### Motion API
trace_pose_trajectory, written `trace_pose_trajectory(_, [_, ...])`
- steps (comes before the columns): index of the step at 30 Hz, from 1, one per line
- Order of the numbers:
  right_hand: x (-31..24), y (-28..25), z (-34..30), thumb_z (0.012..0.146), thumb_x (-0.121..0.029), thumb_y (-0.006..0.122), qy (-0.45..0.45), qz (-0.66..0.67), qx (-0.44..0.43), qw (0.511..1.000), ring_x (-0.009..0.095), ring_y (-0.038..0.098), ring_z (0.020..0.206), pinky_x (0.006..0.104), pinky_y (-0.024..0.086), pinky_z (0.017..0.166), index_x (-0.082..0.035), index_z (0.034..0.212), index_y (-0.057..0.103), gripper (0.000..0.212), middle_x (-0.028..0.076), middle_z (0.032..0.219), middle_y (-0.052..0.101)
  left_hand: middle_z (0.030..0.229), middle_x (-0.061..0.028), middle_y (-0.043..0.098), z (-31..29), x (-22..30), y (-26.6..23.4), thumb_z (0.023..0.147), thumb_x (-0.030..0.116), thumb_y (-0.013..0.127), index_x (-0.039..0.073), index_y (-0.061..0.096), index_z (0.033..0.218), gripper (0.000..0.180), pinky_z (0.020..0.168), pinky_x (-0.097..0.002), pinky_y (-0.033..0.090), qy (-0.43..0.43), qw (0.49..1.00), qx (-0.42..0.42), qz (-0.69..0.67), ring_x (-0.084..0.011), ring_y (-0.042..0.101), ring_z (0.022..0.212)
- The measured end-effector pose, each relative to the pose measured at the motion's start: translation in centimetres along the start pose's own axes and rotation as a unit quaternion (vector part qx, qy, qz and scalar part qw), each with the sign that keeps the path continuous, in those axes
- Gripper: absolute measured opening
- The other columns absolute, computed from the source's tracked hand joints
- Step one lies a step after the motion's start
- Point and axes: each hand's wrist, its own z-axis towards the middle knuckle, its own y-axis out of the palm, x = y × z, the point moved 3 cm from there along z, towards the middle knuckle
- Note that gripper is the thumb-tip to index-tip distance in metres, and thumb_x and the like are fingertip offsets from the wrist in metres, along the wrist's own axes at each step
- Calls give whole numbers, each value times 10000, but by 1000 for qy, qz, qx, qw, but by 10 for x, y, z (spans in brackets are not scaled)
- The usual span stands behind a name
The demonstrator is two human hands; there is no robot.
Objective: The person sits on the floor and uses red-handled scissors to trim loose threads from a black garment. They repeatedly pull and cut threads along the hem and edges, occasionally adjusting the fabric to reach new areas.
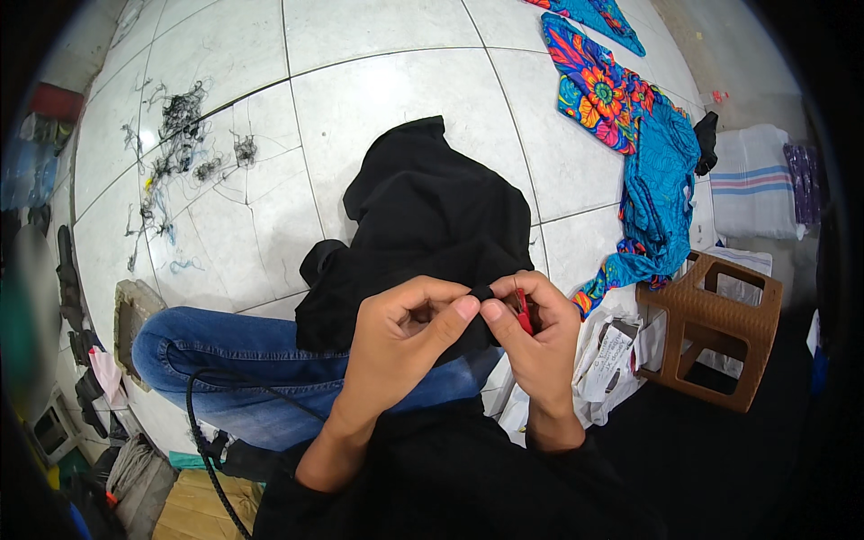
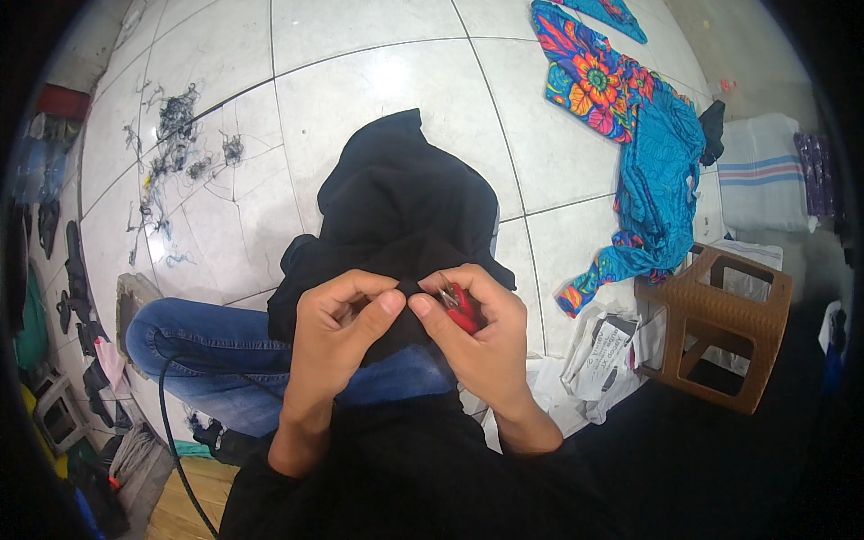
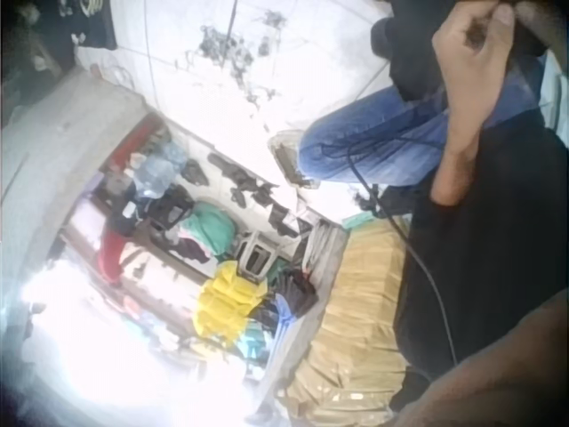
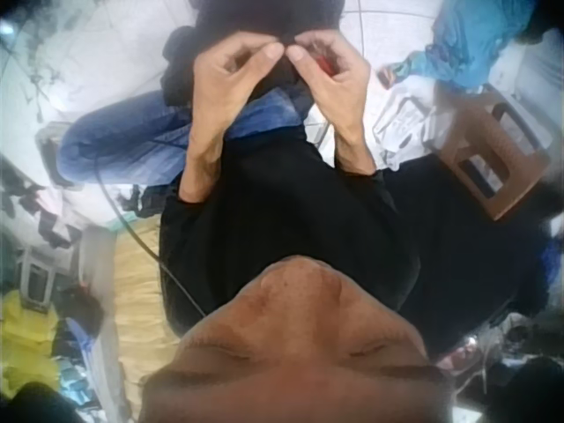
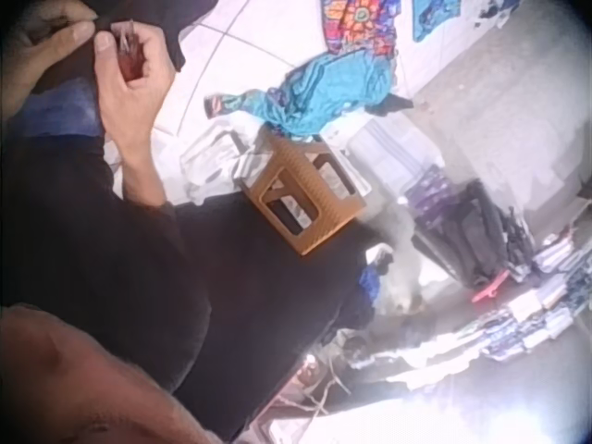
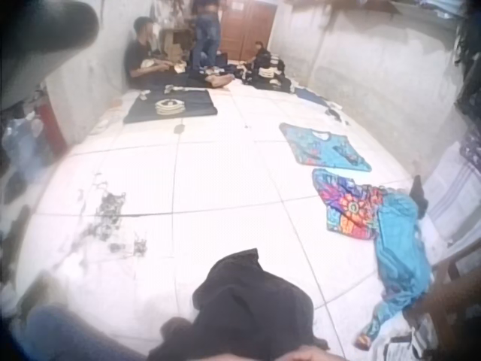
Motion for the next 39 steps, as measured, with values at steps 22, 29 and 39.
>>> trace_pose_trajectory(22, [-32, 4, -20, 714, 63, 861, -334, -359, 79, 868, 262, 719, 658, 318, 559, 546, 53, 1066, 681, 395, 158, 845, 726, 800, -15, 712, -6, 7, 2, 971, 25, 731, -55, 731, 969, 80, 650, -186, 479, 61, 997, 21, 38, -19, 612, 725])
trace_pose_trajectory(29, [-33, 5, -20, 707, 62, 863, -312, -353, 79, 879, 269, 722, 660, 322, 565, 552, 54, 1037, 683, 376, 158, 830, 725, 796, -32, 720, -6, 8, 1, 977, 32, 728, -56, 735, 982, 88, 648, -189, 481, 63, 997, 15, 31, -30, 625, 721])
trace_pose_trajectory(39, [-34, 6, -19, 718, 53, 857, -306, -354, 79, 880, 261, 718, 638, 312, 560, 543, 62, 1008, 694, 332, 152, 797, 718, 772, -26, 711, -2, 5, 2, 986, 84, 746, -51, 731, 964, 138, 630, -188, 467, 50, 998, 22, 31, -31, 621, 708])
